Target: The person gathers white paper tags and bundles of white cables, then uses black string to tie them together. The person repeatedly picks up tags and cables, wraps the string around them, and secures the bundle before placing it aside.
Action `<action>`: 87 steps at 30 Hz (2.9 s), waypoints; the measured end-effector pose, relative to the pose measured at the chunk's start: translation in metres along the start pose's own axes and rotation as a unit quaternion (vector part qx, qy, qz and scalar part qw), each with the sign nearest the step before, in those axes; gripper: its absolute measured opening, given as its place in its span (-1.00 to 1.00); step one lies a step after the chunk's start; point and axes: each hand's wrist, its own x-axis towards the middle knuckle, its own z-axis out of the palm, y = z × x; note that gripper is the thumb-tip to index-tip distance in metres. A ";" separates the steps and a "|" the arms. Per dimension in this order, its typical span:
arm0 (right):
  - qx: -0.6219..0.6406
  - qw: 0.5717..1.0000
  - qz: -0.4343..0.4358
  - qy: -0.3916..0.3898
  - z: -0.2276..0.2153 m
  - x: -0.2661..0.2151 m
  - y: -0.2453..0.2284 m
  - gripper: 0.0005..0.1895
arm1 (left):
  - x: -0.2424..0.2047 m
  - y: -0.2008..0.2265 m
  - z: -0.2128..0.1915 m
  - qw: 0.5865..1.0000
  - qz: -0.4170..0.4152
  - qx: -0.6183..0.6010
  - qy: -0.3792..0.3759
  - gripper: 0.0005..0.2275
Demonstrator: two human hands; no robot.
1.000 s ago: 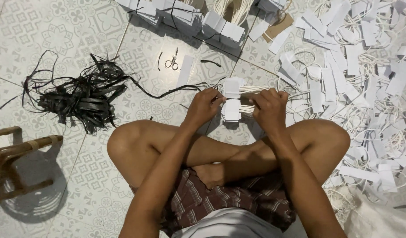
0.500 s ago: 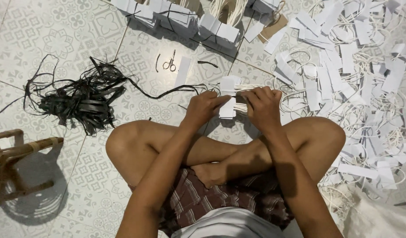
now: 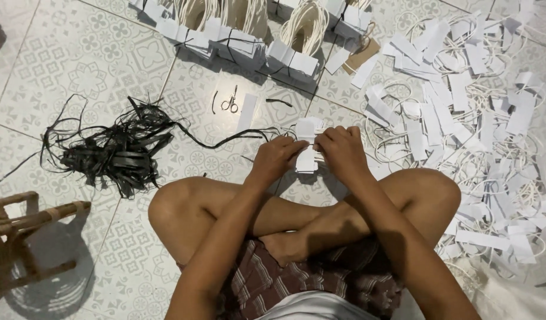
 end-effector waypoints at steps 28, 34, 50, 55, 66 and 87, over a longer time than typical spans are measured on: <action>0.037 0.998 -0.043 -0.015 -0.024 -0.018 0.022 -0.81 | 0.001 -0.007 -0.022 0.981 -0.108 -0.129 -0.100 -0.83; -0.008 0.999 -0.036 -0.018 -0.030 -0.017 0.013 -0.80 | 0.005 0.010 -0.018 0.983 -0.113 -0.144 -0.010 -0.76; -0.040 0.990 0.108 0.083 0.014 0.009 -0.027 -0.65 | 0.018 0.018 0.010 0.949 -0.114 -0.277 0.097 -0.70; 0.068 0.969 0.212 0.106 0.028 0.018 -0.026 -0.85 | 0.015 0.017 0.018 0.951 -0.141 -0.260 0.092 -0.72; 0.094 0.940 0.269 0.189 0.000 0.023 -0.044 -0.89 | 0.027 0.024 0.037 0.828 -0.377 -0.396 0.129 -0.83; 0.528 0.761 0.377 -0.006 0.007 0.018 -0.004 -0.87 | 0.021 0.023 0.043 0.814 -0.406 -0.400 0.112 -0.80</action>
